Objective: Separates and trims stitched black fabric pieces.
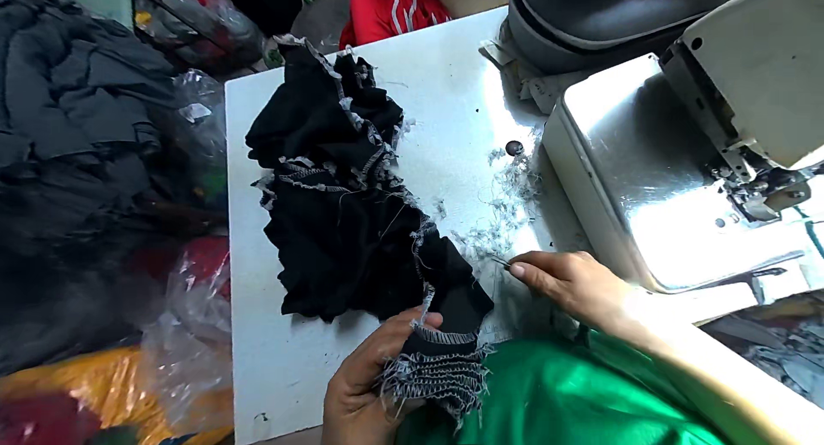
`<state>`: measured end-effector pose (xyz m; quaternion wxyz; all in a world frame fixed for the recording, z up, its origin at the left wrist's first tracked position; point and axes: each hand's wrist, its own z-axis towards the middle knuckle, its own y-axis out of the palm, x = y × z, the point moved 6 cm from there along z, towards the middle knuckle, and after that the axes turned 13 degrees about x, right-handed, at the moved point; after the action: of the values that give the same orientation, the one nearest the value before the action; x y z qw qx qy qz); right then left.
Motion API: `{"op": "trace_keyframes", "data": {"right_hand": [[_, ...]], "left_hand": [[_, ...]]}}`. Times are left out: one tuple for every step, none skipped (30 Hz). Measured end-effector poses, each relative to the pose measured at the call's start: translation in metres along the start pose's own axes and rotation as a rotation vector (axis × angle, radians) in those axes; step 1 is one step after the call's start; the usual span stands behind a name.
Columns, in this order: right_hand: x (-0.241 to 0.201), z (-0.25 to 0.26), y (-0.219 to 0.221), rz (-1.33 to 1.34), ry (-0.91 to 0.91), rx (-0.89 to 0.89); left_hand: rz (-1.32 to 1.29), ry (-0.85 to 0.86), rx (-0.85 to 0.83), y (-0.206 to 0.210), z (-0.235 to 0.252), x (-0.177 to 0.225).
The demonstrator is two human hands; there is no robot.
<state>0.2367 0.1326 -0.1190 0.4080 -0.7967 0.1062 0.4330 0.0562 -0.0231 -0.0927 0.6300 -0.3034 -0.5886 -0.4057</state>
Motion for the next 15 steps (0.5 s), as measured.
{"op": "trace_keyframes", "data": {"right_hand": [[0.003, 0.004, 0.006, -0.042, -0.028, -0.005], [0.006, 0.006, 0.012, -0.046, -0.019, -0.059], [0.009, 0.008, 0.018, -0.027, 0.021, -0.152], [0.013, 0.010, 0.024, -0.007, 0.085, -0.269], [0.016, 0.012, 0.031, 0.021, 0.155, -0.379], [0.017, 0.013, 0.036, 0.084, 0.210, -0.444], [0.017, 0.017, 0.040, 0.180, 0.256, -0.452], [0.016, 0.022, 0.041, 0.276, 0.286, -0.404], [0.014, 0.031, 0.041, 0.339, 0.311, -0.322], [0.010, 0.041, 0.038, 0.379, 0.321, -0.209], [0.007, 0.051, 0.033, 0.405, 0.304, -0.083], [0.002, 0.059, 0.027, 0.424, 0.262, 0.032], [-0.003, 0.064, 0.022, 0.437, 0.206, 0.114], [-0.007, 0.065, 0.017, 0.454, 0.163, 0.155], [-0.012, 0.063, 0.014, 0.484, 0.146, 0.170]], "left_hand": [[-0.006, 0.009, -0.012, -0.001, 0.000, 0.003], [-0.008, 0.016, -0.019, -0.002, 0.000, 0.006], [-0.007, 0.020, -0.017, -0.004, 0.001, 0.009], [-0.004, 0.026, -0.010, -0.005, 0.001, 0.010], [-0.002, 0.033, 0.000, -0.006, 0.002, 0.011], [-0.006, 0.037, 0.016, -0.007, 0.003, 0.010], [-0.019, 0.038, 0.024, -0.008, 0.003, 0.009], [-0.030, 0.036, 0.021, -0.008, 0.003, 0.008], [-0.036, 0.036, 0.006, -0.008, 0.002, 0.006], [-0.031, 0.037, -0.020, -0.008, 0.001, 0.006], [-0.018, 0.040, -0.054, -0.009, 0.000, 0.007], [0.001, 0.050, -0.091, -0.011, -0.001, 0.009], [0.024, 0.069, -0.124, -0.013, -0.003, 0.013], [0.043, 0.087, -0.150, -0.016, -0.005, 0.017], [0.052, 0.098, -0.165, -0.019, -0.006, 0.021]]}}
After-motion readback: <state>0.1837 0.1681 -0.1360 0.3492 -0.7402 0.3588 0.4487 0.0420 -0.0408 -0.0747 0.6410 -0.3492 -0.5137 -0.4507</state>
